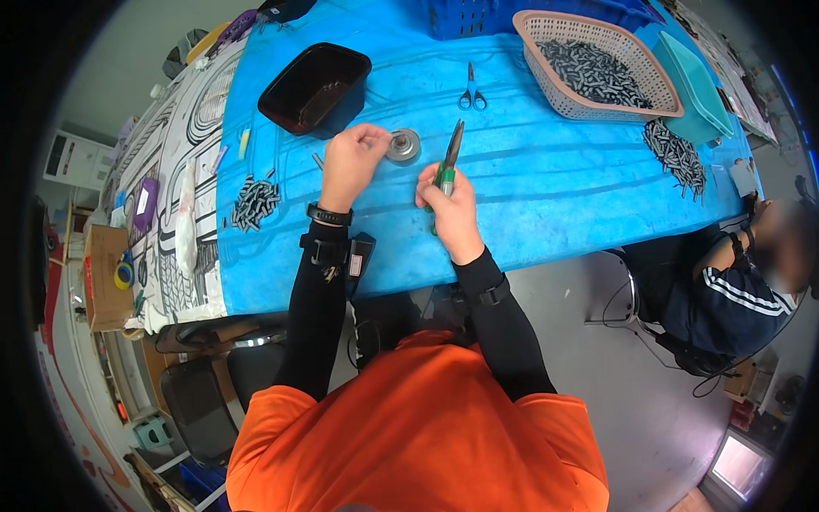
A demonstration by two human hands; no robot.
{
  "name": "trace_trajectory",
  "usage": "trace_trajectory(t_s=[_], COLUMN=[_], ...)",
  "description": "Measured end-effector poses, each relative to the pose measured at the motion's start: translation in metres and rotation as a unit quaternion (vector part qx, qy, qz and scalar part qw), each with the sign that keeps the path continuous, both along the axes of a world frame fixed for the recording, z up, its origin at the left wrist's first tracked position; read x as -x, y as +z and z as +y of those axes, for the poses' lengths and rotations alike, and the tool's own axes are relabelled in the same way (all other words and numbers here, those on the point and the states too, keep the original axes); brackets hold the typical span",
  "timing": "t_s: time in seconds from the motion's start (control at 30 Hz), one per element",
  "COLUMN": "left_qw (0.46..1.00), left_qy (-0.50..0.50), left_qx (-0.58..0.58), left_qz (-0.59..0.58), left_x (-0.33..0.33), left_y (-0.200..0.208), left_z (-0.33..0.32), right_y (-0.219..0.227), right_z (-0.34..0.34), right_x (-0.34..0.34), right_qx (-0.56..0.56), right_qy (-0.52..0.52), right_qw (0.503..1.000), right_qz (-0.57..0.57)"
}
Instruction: Assembling small metal eyelets or tips for shoe manufacturing using pliers.
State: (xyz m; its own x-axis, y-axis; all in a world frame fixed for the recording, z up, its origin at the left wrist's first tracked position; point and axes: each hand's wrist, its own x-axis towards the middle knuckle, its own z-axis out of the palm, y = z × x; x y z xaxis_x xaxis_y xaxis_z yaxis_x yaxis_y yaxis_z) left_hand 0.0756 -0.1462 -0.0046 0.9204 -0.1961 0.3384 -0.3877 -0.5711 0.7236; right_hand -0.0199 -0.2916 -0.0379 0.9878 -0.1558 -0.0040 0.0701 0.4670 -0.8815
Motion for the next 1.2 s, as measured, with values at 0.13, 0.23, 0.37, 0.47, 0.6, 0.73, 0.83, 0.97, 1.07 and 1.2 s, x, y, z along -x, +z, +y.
trace_trajectory(t_s=[0.13,0.23,0.37,0.47,0.6,0.73,0.83,0.97,1.07,1.2], left_qw=[1.000,1.000,1.000,0.998,0.946,0.927,0.918,0.918,0.916,0.913], left_qy=[0.008,0.005,0.010,0.006,-0.060,-0.094,-0.115,-0.127,-0.129,-0.125], left_qx=[0.010,0.002,-0.001,0.041,0.267,0.286,0.294,0.289,0.293,0.291], left_qz=[0.013,0.018,0.015,0.039,0.172,0.224,0.239,0.240,0.242,0.258], left_x=[0.000,0.000,0.002,0.010,0.027,0.041,0.044,0.045,0.045,0.044], left_y=[0.000,0.001,0.002,0.007,0.016,0.034,0.034,0.034,0.032,0.032], left_z=[0.000,-0.002,0.000,0.004,0.013,0.018,0.018,0.012,0.010,0.009], right_y=[-0.004,-0.004,-0.004,0.001,0.001,0.001,0.000,0.002,0.003,0.003], right_z=[0.000,-0.001,-0.001,0.000,0.001,0.004,0.003,0.006,0.006,0.005], right_x=[-0.001,-0.001,0.000,0.002,0.004,0.004,0.004,0.006,0.007,0.007], right_qx=[0.012,0.020,0.044,-0.016,-0.003,0.021,0.025,0.038,0.041,0.066], right_qy=[0.006,0.005,0.020,0.071,0.165,0.238,0.246,0.234,0.229,0.216], right_qw=[1.000,1.000,0.999,0.997,0.985,0.969,0.967,0.971,0.972,0.974], right_qz=[-0.004,0.000,-0.016,-0.024,-0.047,-0.055,-0.058,-0.039,-0.042,-0.032])
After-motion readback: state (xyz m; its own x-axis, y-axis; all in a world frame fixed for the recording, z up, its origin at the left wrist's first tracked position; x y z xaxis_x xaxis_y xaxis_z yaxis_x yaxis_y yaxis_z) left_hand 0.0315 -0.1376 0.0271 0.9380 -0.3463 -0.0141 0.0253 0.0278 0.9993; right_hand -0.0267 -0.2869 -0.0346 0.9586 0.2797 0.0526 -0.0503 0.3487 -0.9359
